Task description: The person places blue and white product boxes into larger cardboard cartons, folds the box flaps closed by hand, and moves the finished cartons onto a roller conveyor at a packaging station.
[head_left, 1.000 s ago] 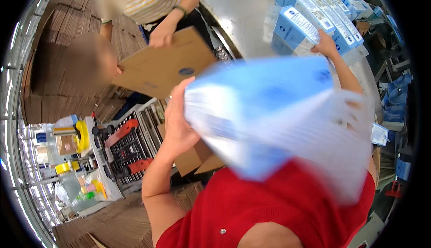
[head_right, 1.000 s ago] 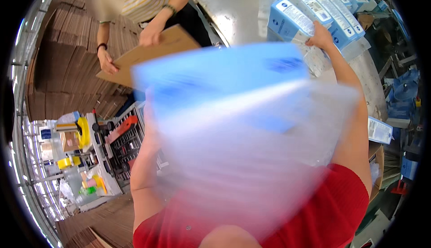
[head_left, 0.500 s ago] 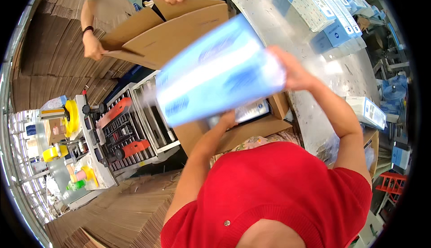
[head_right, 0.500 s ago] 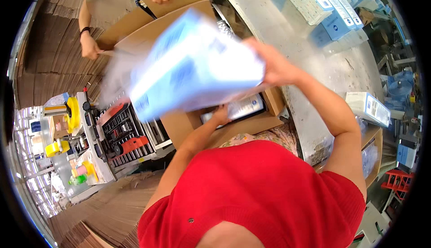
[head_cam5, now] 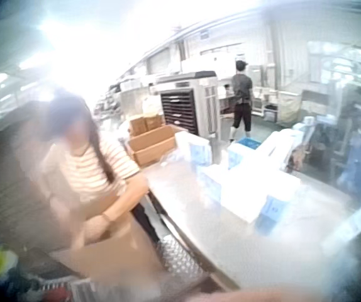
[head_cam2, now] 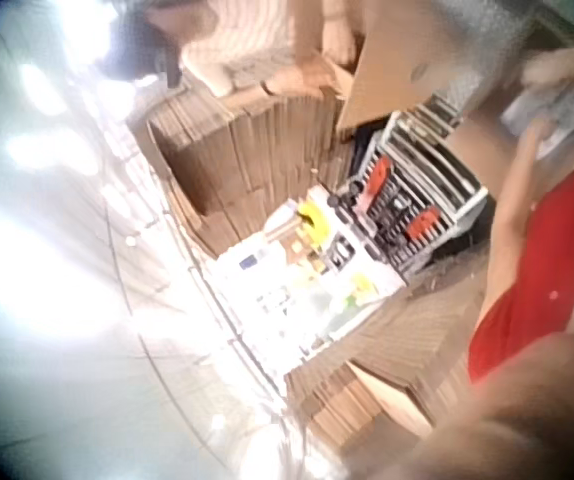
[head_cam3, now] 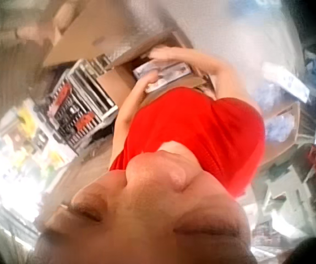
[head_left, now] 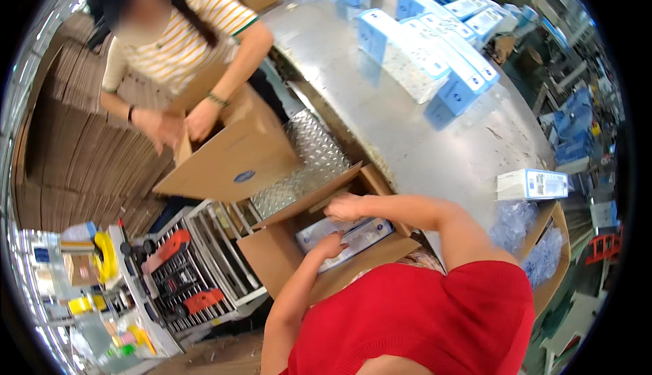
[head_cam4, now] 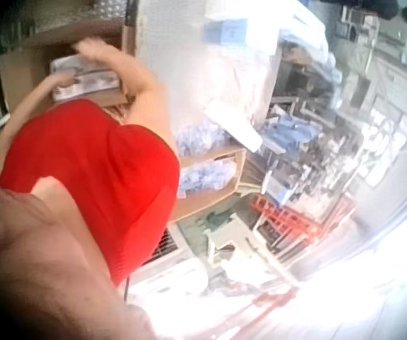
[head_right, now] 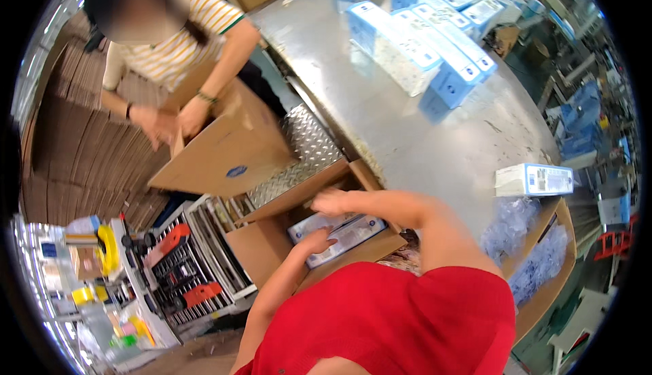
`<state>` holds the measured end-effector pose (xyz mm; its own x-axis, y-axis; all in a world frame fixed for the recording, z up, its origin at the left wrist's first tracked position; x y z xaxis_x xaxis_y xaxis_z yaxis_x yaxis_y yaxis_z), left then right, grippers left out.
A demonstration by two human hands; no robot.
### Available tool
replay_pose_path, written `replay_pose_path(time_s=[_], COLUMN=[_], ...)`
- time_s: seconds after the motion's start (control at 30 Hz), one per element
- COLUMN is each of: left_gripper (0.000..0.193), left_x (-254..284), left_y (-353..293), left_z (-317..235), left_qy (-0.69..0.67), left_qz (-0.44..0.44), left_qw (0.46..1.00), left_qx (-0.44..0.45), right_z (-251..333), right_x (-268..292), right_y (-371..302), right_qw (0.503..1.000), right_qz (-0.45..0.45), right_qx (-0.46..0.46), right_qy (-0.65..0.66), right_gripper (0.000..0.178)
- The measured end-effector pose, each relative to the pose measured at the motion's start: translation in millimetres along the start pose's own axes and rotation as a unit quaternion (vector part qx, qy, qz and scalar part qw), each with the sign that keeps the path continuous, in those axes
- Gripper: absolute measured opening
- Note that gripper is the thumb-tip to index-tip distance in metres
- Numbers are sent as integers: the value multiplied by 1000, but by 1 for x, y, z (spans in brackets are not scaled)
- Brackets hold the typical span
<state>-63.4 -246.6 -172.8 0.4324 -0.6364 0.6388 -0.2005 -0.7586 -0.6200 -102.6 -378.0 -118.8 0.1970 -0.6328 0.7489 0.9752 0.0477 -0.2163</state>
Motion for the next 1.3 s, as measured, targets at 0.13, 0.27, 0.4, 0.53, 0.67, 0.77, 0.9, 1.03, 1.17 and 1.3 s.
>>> replay_pose_path(time_s=[0.13,0.27,0.4,0.53,0.67,0.77,0.9,1.03,1.17,1.3], left_gripper=[51,40,36,57,69,70,58,37,30,49], left_x=[92,198,279,335,361,355,304,277,270,304], left_y=[-21,-39,-5,42,93,134,195,127,67,-62], left_z=[-46,-124,-170,-187,-222,-246,-248,-301,-288,-257], left_qy=[-52,-92,-59,87,254,372,373,384,338,247], left_qz=[-151,-274,-352,-409,-462,-458,-416,-316,-408,-490], left_qw=[986,948,914,893,823,768,774,790,769,786], left_qx=[-40,-131,-194,-165,-210,-248,-298,-358,-358,-284], right_z=[-36,-159,-184,-161,-129,-105,-87,-150,-163,-189], right_x=[210,336,331,298,275,257,259,289,300,296], right_y=[-78,-151,-144,-155,-206,-245,-290,-333,-265,-242], right_qw=[915,765,786,823,837,881,943,872,834,828], right_qz=[-383,-482,-444,-433,-406,-294,-196,-368,-313,-347], right_qx=[-71,-383,-380,-293,-281,-301,-269,-282,-423,-431], right_qy=[-108,-190,-203,-223,-236,-218,-33,-160,-168,-97], right_gripper=[19,67,80,82,87,88,79,70,88,91])
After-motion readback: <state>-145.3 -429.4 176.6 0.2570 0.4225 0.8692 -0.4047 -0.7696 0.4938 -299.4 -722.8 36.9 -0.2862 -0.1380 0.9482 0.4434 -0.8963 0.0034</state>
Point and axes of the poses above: each hand's wrist, its own y-axis towards the middle knuckle, its own x-axis out of the back of the hand, z = x × y, the point moved 4 cm from there along y, towards the middle knuckle, and after that the axes turned 9 degrees about y, right-handed, at the moved point
